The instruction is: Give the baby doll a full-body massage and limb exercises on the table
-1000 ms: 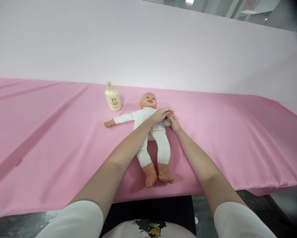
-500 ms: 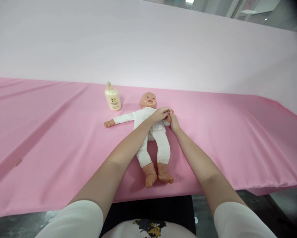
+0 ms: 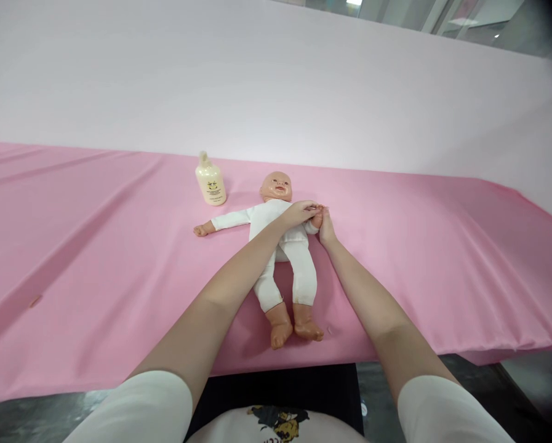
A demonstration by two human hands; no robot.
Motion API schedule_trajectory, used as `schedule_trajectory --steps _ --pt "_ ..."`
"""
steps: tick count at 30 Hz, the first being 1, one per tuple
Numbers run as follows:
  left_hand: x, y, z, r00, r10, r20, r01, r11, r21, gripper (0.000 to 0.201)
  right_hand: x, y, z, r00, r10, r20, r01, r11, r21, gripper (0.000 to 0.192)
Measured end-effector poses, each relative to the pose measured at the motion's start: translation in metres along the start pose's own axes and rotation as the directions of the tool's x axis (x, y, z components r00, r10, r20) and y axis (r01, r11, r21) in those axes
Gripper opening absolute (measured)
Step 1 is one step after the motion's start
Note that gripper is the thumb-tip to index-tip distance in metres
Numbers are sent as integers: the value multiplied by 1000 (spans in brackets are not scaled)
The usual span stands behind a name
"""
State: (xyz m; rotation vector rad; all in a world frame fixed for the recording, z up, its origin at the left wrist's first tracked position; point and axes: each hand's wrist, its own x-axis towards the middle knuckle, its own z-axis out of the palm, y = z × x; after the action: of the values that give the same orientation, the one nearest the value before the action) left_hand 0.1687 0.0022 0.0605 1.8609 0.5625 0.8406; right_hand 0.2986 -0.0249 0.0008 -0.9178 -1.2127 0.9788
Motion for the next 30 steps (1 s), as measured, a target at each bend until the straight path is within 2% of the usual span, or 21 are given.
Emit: schedule_trajectory --steps 3,8,15,18,23,30 --pt "-1 2 -2 1000 24 3 -25 999 49 32 -1 -2 2 999 -14 -50 19 996 90 75" --pt "-3 5 -3 1000 15 19 -18 991 133 25 -3 -8 3 998 -9 -63 12 999 46 62" --pt "-4 7 -2 997 -5 76 -3 994 105 28 -2 -9 2 997 6 -82 -1 998 69 45" --pt "-4 8 -1 992 -11 124 0 996 90 34 -1 -6 1 996 40 -81 -32 995 95 42" --pt "-6 8 -2 986 67 152 -79 994 77 54 -4 -7 0 995 74 -64 -66 990 124 35" --pt "-8 11 -4 981 102 167 -127 981 145 62 -6 -11 2 994 96 -48 -92 992 81 35"
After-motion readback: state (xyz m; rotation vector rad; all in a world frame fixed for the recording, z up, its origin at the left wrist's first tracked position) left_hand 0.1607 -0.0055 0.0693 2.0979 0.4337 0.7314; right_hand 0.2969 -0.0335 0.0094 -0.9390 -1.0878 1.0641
